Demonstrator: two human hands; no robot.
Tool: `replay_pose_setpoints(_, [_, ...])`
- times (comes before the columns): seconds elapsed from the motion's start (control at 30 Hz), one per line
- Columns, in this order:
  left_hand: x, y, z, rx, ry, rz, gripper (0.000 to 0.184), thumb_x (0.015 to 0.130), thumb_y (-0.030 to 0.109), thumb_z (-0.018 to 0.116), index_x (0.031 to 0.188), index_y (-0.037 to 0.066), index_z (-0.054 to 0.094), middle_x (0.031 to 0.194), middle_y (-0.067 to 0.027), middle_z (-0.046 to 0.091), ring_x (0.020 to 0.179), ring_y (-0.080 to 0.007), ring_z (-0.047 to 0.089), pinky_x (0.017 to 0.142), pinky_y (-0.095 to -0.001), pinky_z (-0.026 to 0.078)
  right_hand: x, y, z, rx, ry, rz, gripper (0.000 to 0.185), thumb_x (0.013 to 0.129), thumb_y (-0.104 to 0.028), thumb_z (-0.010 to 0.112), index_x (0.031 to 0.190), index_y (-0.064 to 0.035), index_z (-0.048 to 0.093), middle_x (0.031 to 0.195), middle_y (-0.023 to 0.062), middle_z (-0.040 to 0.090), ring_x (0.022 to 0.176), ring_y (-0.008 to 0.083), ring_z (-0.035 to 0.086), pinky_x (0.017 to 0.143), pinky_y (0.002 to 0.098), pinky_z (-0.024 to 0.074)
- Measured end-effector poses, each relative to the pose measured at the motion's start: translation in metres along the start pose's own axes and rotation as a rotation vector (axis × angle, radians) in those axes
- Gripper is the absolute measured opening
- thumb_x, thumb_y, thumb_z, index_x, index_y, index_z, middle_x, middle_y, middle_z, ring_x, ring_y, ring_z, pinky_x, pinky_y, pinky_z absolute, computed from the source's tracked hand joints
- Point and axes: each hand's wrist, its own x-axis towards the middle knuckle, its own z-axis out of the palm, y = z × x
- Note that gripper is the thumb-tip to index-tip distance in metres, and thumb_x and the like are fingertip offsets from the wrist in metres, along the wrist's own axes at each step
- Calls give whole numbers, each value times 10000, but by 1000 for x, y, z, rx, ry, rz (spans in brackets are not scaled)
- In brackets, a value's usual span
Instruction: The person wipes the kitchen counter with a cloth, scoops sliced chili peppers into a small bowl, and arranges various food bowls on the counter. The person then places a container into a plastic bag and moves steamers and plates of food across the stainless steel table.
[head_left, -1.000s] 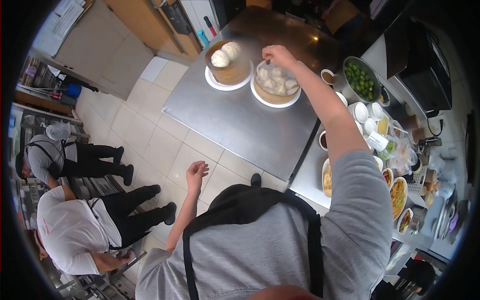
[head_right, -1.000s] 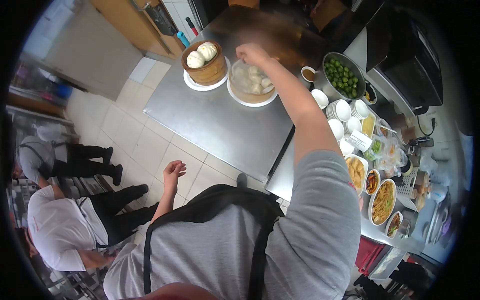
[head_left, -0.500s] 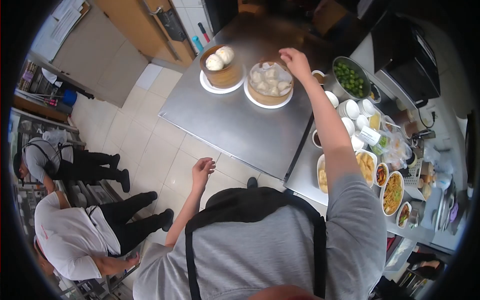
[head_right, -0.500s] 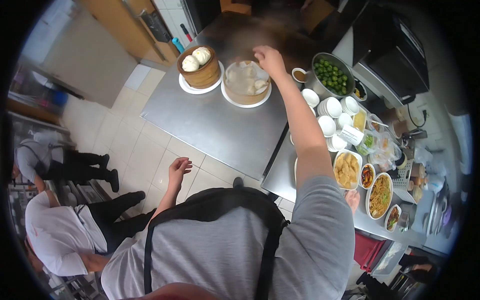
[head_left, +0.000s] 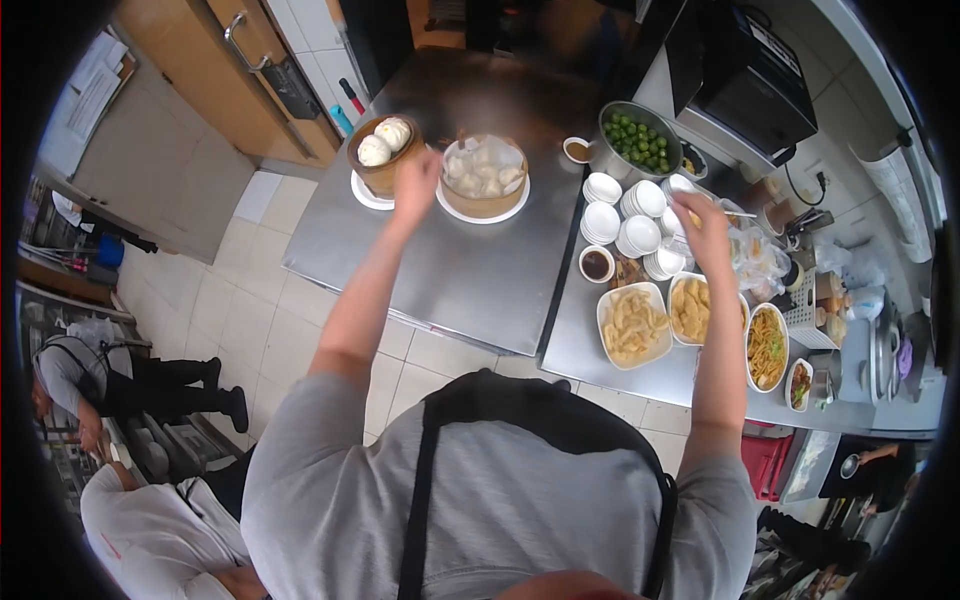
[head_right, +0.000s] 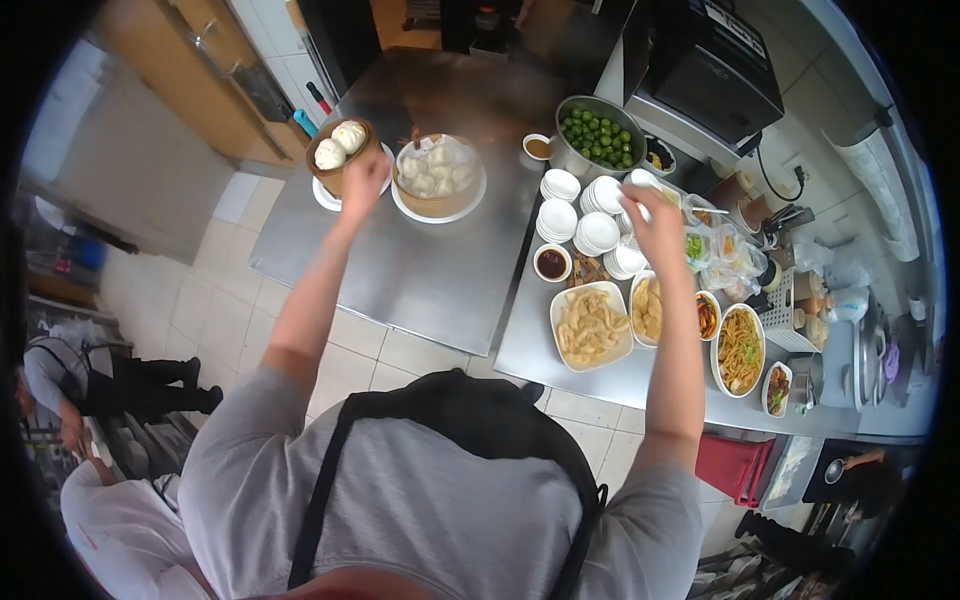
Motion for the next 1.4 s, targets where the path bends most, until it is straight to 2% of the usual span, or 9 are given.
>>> replay_pose_setpoints(0.13, [118,-37,31,375,160,246,210,759,93,517,941,76,618,920,-123,619,832,-294,586,733,-389,466,-77,-7,-50,-122,74,241,141,786,-60,573,901,19,597,835,144,612,786,255,591,708,309,442])
replay_pose_setpoints(0.2, [155,-59,51,844,-239,143,240,723,93,545,948,97,628,949,-112,619,893,-297,580,777,-402,470,-117,-12,-66,-125,112,375,126,786,-44,569,889,24,593,816,139,610,766,238,593,702,302,442])
replay_pose_setpoints(0.3, [181,-76,64,930,-578,-52,205,751,140,543,920,74,638,1012,-128,603,1019,-291,539,823,-386,460,-176,-15,-87,-253,138,507,121,780,-38,575,881,28,590,806,139,609,749,224,594,692,295,445])
replay_pose_setpoints(0.37, [200,-127,93,1049,-714,50,405,594,163,742,967,62,622,1060,-155,577,1002,-289,550,836,-382,457,-202,-25,-96,-288,170,616,115,778,-31,573,874,30,587,804,141,608,743,230,593,687,296,447])
replay_pose_setpoints(0.57, [222,-167,133,1039,-1108,308,452,664,295,704,1042,73,595,1063,-157,574,1034,-276,533,879,-376,429,-222,-46,-103,-364,206,705,98,769,-7,570,857,30,590,794,143,602,723,267,584,665,312,449])
replay_pose_setpoints(0.7, [248,-133,125,1016,-476,210,440,726,490,589,883,82,638,943,-149,612,889,-315,589,750,-414,485,-218,-45,-105,-369,212,661,107,757,-1,580,860,8,607,775,127,601,711,253,585,643,309,448])
replay_pose_setpoints(0.8, [169,51,87,664,-310,616,185,706,226,615,816,81,649,842,-86,589,888,-271,520,766,-370,449,-218,-39,-104,-366,238,633,120,749,-4,586,867,-7,611,769,119,600,698,254,582,622,308,448])
replay_pose_setpoints(1.0, [-54,178,162,250,-758,901,123,639,148,648,722,57,638,747,-79,573,840,-251,520,716,-371,438,-208,-31,-105,-317,250,531,146,733,-19,593,878,-24,607,779,117,593,704,272,576,605,311,446])
replay_pose_setpoints(1.4, [-106,249,180,170,-344,659,118,699,144,628,663,37,594,714,-97,559,759,-271,527,656,-360,432,-228,13,-159,-248,211,289,125,719,-41,608,841,-17,621,762,138,591,697,283,571,615,348,451])
